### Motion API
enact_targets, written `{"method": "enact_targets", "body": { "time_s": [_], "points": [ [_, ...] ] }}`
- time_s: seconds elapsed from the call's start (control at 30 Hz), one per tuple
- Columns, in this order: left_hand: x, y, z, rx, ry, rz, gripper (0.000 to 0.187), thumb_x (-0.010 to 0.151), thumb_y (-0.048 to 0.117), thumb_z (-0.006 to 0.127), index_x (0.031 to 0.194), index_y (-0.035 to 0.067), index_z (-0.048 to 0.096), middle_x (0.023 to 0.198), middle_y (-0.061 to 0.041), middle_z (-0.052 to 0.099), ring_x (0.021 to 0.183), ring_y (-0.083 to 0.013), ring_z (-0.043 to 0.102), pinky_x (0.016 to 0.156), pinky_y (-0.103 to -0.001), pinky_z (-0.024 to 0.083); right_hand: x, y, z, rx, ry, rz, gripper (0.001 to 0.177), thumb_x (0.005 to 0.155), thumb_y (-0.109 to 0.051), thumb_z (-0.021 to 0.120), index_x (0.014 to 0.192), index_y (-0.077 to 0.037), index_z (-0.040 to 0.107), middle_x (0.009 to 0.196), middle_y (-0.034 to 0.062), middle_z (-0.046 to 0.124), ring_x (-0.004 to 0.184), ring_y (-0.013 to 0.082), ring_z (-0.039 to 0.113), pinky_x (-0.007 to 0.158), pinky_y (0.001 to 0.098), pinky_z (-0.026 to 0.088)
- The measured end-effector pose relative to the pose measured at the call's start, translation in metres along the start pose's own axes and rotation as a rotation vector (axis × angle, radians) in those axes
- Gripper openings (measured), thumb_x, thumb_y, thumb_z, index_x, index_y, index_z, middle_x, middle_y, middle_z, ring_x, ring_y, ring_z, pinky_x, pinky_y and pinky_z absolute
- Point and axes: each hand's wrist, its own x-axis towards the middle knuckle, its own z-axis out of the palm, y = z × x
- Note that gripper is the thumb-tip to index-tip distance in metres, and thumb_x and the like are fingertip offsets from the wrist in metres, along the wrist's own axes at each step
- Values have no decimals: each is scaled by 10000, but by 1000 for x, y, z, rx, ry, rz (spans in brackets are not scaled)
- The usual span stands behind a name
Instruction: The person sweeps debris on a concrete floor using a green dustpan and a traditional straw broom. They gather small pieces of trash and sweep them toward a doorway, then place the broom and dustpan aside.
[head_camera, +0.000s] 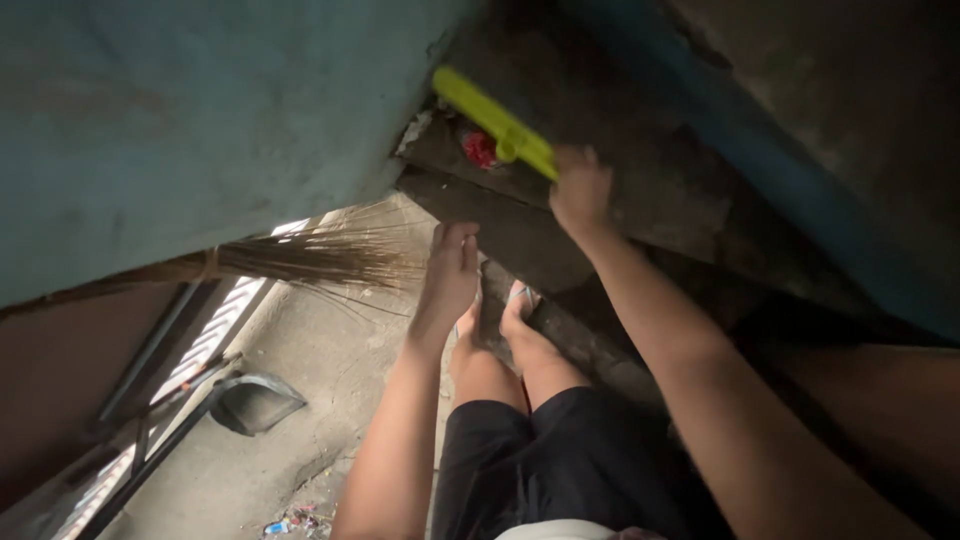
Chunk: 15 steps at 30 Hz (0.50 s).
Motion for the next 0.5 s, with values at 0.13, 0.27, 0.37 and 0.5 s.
{"method": "enact_targets", "body": {
  "time_s": [0.13,0.27,0.37,0.5],
  "points": [
    [-14,3,-6,2,21,9,213,1029,107,505,1186,23,621,1241,-207,595,1134,-408,616,973,-446,509,-10,5,-28,70,42,19,518,745,19,697,1258,-49,673,1221,158,677,1149,373,587,892,545,446],
    [-24,3,-17,-30,30,13,231,1019,96,510,1209,8,609,1271,-218,586,1158,-415,612,986,-448,488,26,31,-11,37,154,147,489,805,11,684,1287,-65,669,1245,145,674,1180,368,584,903,556,450],
    [-31,-4,-22,-54,12,-44,227,1026,108,510,1206,9,608,1285,-219,576,1157,-410,607,972,-429,493,10,0,31,-110,-30,225,439,823,-27,691,1259,-76,669,1211,137,674,1173,369,584,870,572,455],
    [-36,-22,-24,-56,27,46,229,1013,95,528,1204,0,609,1256,-223,585,1179,-413,589,1010,-428,481,-67,-50,18,16,-8,-110,480,681,-93,720,1158,-67,669,1172,124,686,1151,362,589,817,572,454]
  ]
}}
